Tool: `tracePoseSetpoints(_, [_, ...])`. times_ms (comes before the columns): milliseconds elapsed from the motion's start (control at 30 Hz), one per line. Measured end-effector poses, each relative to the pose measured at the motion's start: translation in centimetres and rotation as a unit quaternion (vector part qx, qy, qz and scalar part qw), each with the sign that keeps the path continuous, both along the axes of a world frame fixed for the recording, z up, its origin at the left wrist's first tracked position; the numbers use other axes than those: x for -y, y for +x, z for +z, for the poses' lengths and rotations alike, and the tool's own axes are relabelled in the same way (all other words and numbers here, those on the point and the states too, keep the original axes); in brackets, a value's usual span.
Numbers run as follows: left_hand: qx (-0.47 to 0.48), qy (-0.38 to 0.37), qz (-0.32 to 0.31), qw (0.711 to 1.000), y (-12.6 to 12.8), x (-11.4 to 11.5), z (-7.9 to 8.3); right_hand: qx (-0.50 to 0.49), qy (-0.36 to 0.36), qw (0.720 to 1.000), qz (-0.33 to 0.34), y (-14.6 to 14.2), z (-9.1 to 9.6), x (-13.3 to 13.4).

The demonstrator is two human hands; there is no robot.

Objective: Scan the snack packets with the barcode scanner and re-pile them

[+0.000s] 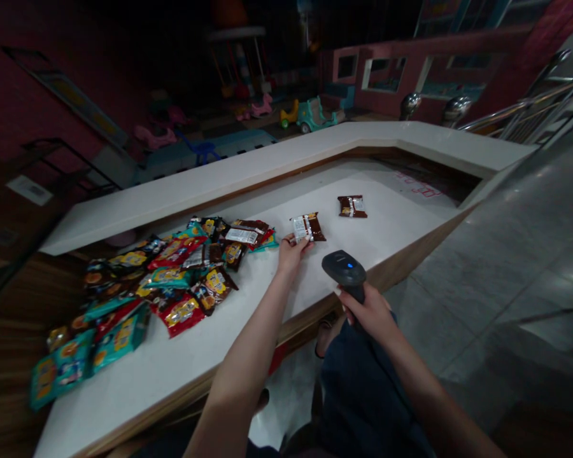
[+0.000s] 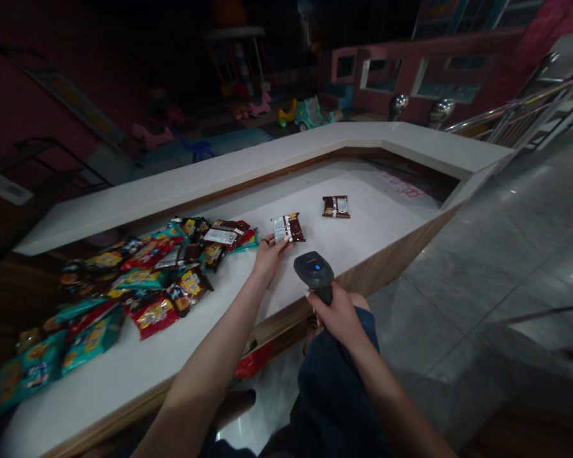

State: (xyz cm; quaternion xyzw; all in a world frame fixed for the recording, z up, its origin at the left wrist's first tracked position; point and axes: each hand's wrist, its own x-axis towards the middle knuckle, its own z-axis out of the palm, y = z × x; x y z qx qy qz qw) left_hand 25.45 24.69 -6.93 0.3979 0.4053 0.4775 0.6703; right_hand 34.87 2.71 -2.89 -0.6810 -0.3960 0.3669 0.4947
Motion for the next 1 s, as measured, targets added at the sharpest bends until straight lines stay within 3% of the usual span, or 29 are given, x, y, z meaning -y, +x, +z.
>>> tracePoseSetpoints(133, [0.05, 0.031, -0.031, 0.998, -3.5, 2.7, -0.5, -0.049, 0.019, 0.998, 0.025, -1.4, 0.3, 0.1])
tracePoseSetpoints(233, [0.04, 0.066, -0.032, 0.997, -4.5, 3.6, -0.8, -0.055, 0.013, 0.997, 0.045, -2.4, 0.1, 0.2])
tracePoseSetpoints(467, [0.008, 0.127, -0.025, 0.992, -4.4, 3.9, -1.2, -0.004, 0.016, 0.998, 0.065, -3.3, 0.6, 0.1])
tracePoseSetpoints(1000, [-0.003, 0.143, -0.027, 0.989, -4.4, 3.7, -2.0, -0.025, 0.015, 0.998, 0.056, -3.6, 1.0, 0.1])
